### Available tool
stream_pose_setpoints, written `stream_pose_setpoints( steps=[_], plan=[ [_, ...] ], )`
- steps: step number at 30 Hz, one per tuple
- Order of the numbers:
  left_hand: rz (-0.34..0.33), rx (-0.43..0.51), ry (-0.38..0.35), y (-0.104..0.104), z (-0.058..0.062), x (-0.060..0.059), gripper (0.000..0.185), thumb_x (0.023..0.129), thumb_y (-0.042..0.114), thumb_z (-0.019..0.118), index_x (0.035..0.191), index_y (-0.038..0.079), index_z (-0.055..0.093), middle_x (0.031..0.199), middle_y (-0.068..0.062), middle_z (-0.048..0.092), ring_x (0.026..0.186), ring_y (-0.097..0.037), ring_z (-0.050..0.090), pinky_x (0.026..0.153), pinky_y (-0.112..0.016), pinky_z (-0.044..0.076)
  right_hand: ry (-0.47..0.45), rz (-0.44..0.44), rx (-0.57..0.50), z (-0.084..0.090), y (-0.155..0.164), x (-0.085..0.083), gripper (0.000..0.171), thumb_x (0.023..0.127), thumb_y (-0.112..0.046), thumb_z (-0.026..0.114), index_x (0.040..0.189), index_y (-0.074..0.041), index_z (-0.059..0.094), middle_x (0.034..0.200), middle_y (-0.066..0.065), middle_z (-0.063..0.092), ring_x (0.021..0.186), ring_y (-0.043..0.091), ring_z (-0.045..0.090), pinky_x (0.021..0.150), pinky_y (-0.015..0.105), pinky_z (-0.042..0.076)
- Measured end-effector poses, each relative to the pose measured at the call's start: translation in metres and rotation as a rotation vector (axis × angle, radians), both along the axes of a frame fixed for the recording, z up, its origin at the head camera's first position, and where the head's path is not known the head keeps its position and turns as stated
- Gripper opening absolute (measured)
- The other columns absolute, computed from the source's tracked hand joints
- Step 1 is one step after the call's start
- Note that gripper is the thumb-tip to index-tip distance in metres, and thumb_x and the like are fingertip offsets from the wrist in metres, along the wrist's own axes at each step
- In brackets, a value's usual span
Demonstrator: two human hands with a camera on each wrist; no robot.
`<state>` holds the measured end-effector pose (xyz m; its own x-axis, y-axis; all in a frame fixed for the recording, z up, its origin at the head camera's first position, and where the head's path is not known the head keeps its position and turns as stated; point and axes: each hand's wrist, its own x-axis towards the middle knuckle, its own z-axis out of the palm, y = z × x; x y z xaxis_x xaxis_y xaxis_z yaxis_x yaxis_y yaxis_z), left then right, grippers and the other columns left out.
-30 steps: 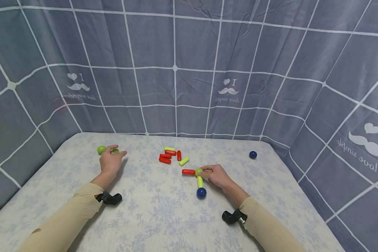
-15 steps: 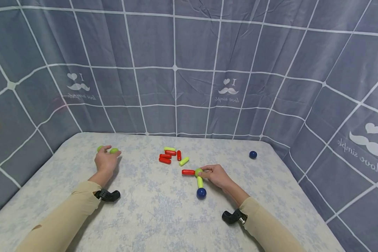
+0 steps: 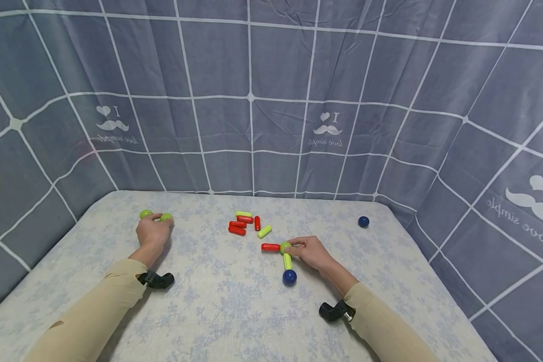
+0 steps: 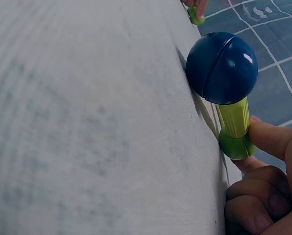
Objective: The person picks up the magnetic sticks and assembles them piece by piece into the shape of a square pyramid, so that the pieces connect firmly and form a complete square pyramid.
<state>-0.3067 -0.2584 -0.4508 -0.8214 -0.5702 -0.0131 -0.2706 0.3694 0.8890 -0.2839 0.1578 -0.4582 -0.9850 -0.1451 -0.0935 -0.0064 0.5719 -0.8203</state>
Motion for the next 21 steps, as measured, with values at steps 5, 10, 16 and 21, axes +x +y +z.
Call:
stream_pose_setpoints(
  steps=[5, 10, 16, 21],
  plan=[
    [-0.014, -0.003, -0.013, 0.002, 0.001, 0.000, 0.048, 0.099, 0.022, 0.060, 0.140, -0.002, 0.056, 0.142, -0.026, 0.053, 0.128, -0.041, 0.052, 0.103, -0.051, 0.045, 0.007, -0.001, 0.004, -0.001, 0.000, 0.000, 0.033, 0.088, -0.039, 0.077, 0.113, -0.018, 0.078, 0.122, 0.004, 0.069, 0.095, 0.014, 0.051, 0.074, 0.029, 0.037],
    [-0.044, -0.015, -0.032, 0.004, 0.001, 0.001, 0.049, 0.100, 0.025, 0.060, 0.140, -0.003, 0.056, 0.142, -0.026, 0.053, 0.130, -0.043, 0.050, 0.105, -0.053, 0.044, -0.005, 0.003, -0.007, -0.003, 0.002, -0.001, 0.034, 0.088, -0.038, 0.077, 0.114, -0.017, 0.077, 0.104, 0.004, 0.070, 0.087, 0.015, 0.046, 0.071, 0.030, 0.034],
    [-0.072, -0.026, -0.026, 0.007, 0.003, 0.005, 0.048, 0.099, 0.027, 0.062, 0.137, -0.003, 0.059, 0.134, -0.026, 0.058, 0.122, -0.041, 0.054, 0.098, -0.051, 0.046, -0.006, 0.006, -0.015, -0.002, 0.002, -0.002, 0.035, 0.087, -0.037, 0.078, 0.114, -0.016, 0.077, 0.093, 0.002, 0.062, 0.078, 0.016, 0.038, 0.067, 0.032, 0.030],
    [-0.124, -0.075, -0.036, 0.010, 0.005, 0.010, 0.047, 0.099, 0.028, 0.064, 0.134, -0.002, 0.062, 0.132, -0.025, 0.060, 0.093, -0.032, 0.061, 0.071, -0.038, 0.047, -0.008, 0.007, -0.010, -0.003, 0.001, -0.002, 0.037, 0.087, -0.039, 0.078, 0.116, -0.015, 0.077, 0.101, 0.002, 0.066, 0.080, 0.017, 0.040, 0.067, 0.032, 0.031]
  ],
)
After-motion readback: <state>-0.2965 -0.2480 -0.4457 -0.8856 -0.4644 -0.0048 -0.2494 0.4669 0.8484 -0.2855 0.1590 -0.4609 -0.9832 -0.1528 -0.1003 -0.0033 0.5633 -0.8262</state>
